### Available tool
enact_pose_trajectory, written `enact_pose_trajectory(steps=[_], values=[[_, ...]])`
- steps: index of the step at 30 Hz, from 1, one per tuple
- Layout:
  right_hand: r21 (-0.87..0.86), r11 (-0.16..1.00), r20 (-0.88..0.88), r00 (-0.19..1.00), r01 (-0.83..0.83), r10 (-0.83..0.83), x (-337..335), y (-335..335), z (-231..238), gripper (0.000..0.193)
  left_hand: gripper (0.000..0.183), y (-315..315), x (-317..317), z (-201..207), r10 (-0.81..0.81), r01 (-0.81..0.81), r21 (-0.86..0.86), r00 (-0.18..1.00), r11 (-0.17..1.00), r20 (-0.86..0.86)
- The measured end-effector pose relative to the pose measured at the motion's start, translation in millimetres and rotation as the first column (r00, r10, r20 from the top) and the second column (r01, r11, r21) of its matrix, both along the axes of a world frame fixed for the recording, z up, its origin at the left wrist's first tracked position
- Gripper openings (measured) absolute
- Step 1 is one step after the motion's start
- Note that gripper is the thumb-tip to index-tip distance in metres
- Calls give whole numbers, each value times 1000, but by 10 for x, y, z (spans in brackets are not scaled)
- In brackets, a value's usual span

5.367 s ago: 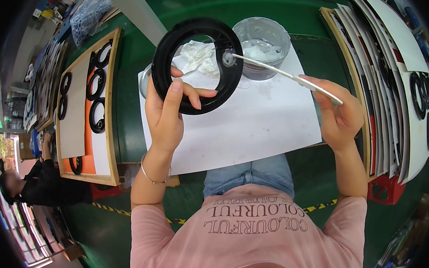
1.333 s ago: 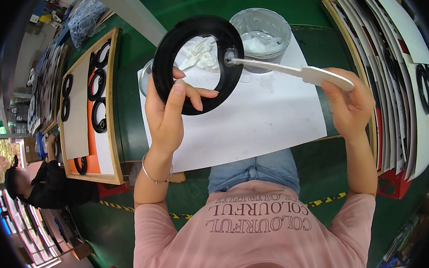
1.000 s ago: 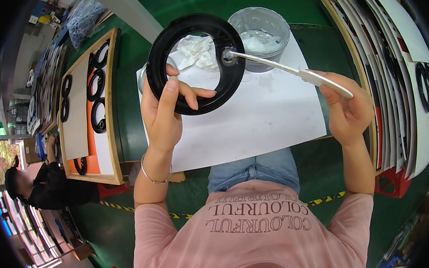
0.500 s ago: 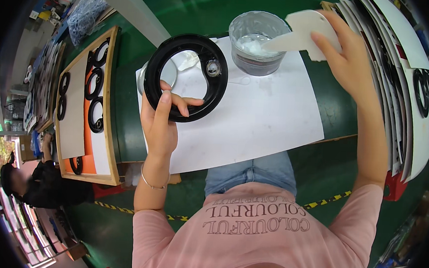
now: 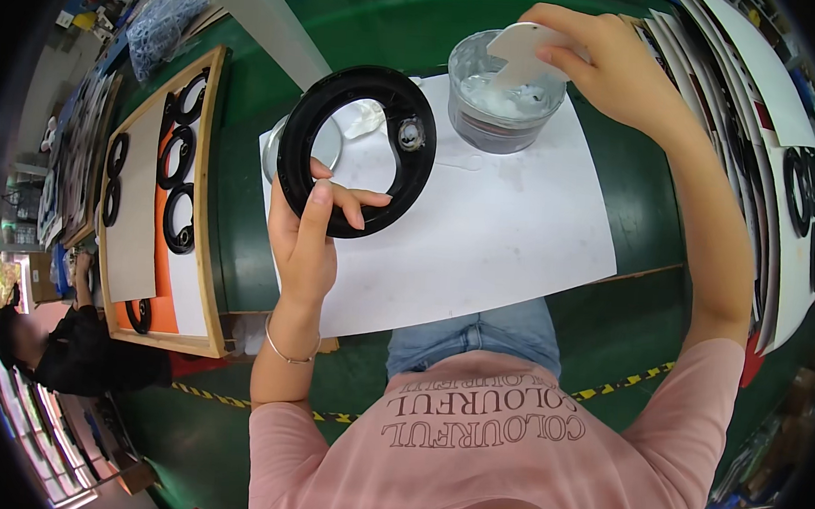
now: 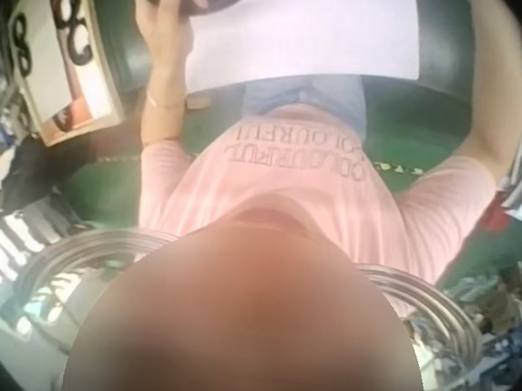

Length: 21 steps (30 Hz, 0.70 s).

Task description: Wiping the inner rims of black circular components with a cloth and applicator tool dipped in liquid.

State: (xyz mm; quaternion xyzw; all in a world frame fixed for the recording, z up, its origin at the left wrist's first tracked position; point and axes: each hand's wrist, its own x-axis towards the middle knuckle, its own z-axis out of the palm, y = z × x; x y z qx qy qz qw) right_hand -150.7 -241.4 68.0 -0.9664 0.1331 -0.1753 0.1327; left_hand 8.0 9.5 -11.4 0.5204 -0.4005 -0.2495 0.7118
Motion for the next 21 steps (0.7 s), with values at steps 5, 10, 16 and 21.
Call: enact_pose_trajectory(steps=[5,10,16,21], values=[[219,976,93,995,12,-33,-100,-169,-57,28,16,-45,2,-15,-18,18,-1,1000,1000,-14],[621,762,107,944,183,-313,-247,-362,-140,43,17,-100,-38,28,-46,45,-17,998,999,-52],[719,693,366,820,51,-440,-571,-235,-275,40,18,-183,-68,125,-67,66,-6,986,998,-154],[240,970,697,689,36,-199,-1037,263,-546,28,20,-329,-113,235,-126,129,-12,935,992,-332]])
